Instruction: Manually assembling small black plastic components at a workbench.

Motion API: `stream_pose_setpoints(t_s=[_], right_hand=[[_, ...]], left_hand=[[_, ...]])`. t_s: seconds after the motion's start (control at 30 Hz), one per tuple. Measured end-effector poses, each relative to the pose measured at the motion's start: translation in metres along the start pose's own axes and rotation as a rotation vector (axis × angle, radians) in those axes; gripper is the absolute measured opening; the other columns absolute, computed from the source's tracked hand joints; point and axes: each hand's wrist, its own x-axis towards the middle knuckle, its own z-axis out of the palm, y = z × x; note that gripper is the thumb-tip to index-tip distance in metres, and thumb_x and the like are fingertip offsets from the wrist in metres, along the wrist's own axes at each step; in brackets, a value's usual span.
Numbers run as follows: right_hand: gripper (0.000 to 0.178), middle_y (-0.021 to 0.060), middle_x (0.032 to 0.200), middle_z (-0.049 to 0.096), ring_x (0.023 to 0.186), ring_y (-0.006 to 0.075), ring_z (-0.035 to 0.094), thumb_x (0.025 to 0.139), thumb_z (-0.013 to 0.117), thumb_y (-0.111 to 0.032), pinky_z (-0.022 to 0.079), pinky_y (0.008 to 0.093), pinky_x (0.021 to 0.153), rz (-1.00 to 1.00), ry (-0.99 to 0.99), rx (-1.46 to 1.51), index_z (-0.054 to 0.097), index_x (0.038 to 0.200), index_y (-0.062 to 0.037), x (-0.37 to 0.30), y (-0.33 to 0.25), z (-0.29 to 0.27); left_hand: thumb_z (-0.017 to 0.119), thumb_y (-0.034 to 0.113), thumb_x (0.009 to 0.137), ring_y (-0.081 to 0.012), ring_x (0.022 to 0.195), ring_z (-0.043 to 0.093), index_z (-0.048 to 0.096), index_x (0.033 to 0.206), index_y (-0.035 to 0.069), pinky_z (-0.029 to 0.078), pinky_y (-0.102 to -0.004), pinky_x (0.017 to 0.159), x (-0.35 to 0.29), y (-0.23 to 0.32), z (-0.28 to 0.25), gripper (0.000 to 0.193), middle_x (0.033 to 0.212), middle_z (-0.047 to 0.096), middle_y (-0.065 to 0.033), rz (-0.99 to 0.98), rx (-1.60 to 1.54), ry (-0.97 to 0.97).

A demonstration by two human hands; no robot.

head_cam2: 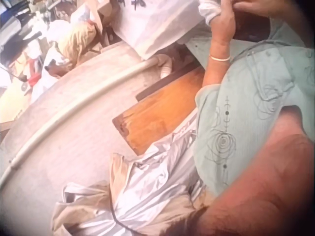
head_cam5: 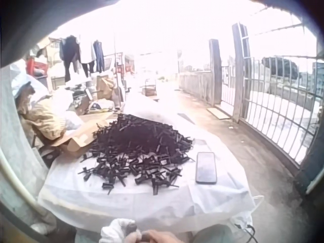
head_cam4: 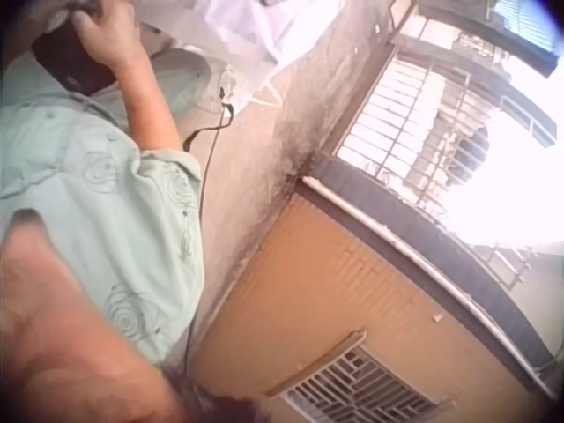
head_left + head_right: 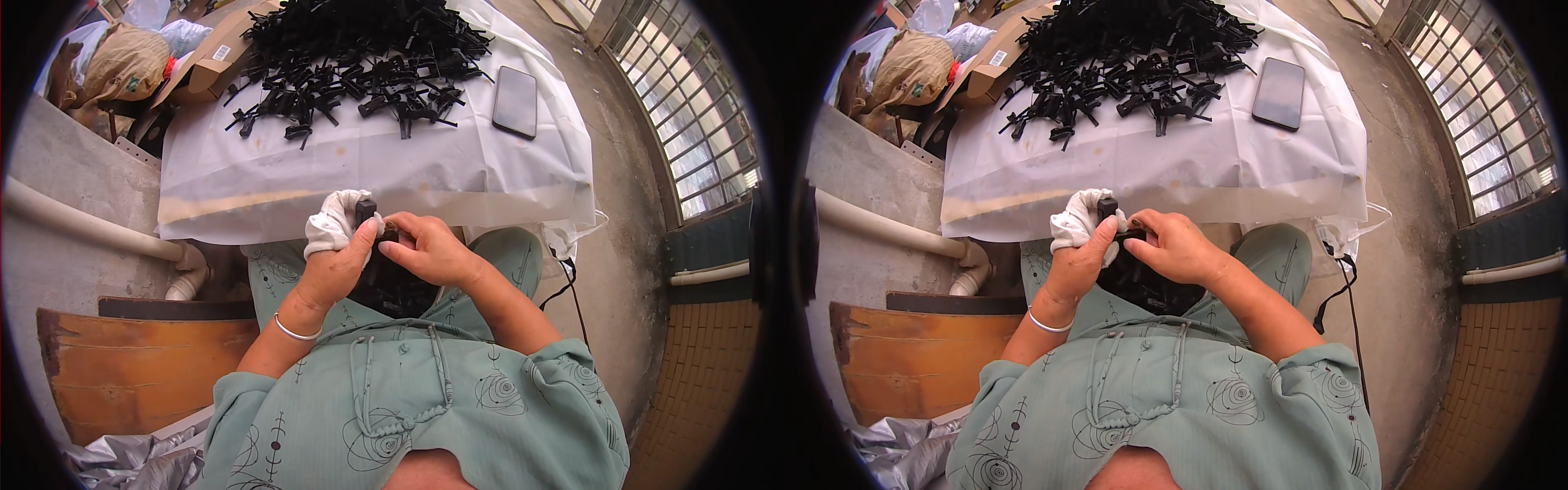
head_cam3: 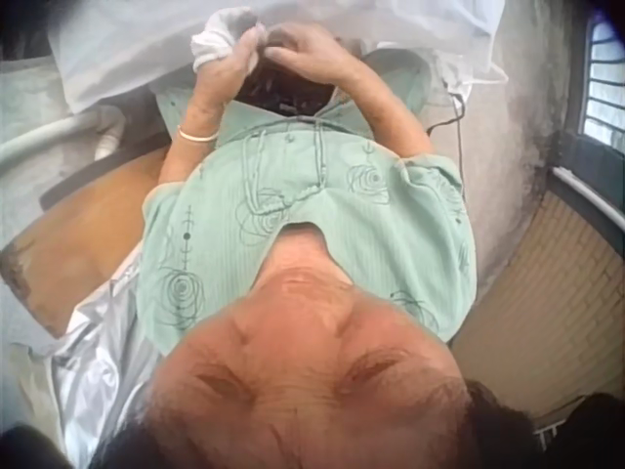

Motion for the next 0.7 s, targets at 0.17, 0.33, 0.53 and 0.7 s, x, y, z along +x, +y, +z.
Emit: stream_pose_setpoints(t_s=[0.17, 0.33, 0.53, 0.7], right_hand=[[0.017, 0.0064, 0.065, 0.051, 0.056, 0.0133, 0.044, 0.079, 0.065, -0.007, 0.039, 0.0272, 0.054, -0.422, 0.245, -0.077, 0.061, 0.095, -0.0027, 0.002, 0.024, 0.003], [0.015, -0.0032, 0.064, 0.048, 0.056, 0.0045, 0.041, 0.077, 0.069, -0.007, 0.036, 0.0214, 0.051, -0.169, 0.166, 0.117, 0.06, 0.088, -0.0049, -0.001, -0.007, -0.007], [0.018, -0.0085, 0.068, 0.043, 0.062, 0.0009, 0.035, 0.082, 0.066, -0.011, 0.033, 0.0184, 0.053, 0.11, -0.036, 0.698, 0.05, 0.076, -0.0057, 0.001, -0.006, 0.0], [0.019, -0.0001, 0.064, 0.046, 0.059, 0.0096, 0.04, 0.088, 0.057, -0.017, 0.037, 0.025, 0.055, -0.018, 0.001, 0.425, 0.051, 0.078, -0.0025, -0.001, -0.011, -0.001]], left_hand=[[0.046, 0.006, 0.091, -0.005, 0.061, 0.043, 0.04, 0.123, 0.002, 0.041, -0.0187, 0.057, 0.0, 0.009, 0.001, 0.032, 0.089, 0.054, -0.0028, -0.033, 0.009, 0.036], [0.042, 0.005, 0.089, -0.0031, 0.055, 0.037, 0.036, 0.127, 0.002, 0.034, -0.0175, 0.049, -0.003, 0.015, -0.004, 0.039, 0.082, 0.051, -0.0008, -0.135, 0.09, -0.127], [0.043, 0.004, 0.088, -0.0023, 0.055, 0.036, 0.038, 0.122, 0.002, 0.032, -0.0173, 0.047, -0.006, 0.019, -0.001, 0.035, 0.077, 0.047, 0.0008, -0.117, 0.047, -0.263], [0.043, 0.002, 0.086, -0.0026, 0.056, 0.037, 0.04, 0.117, 0.001, 0.033, -0.0181, 0.048, -0.007, 0.01, -0.004, 0.031, 0.079, 0.048, -0.0001, -0.132, -0.126, -0.212]])
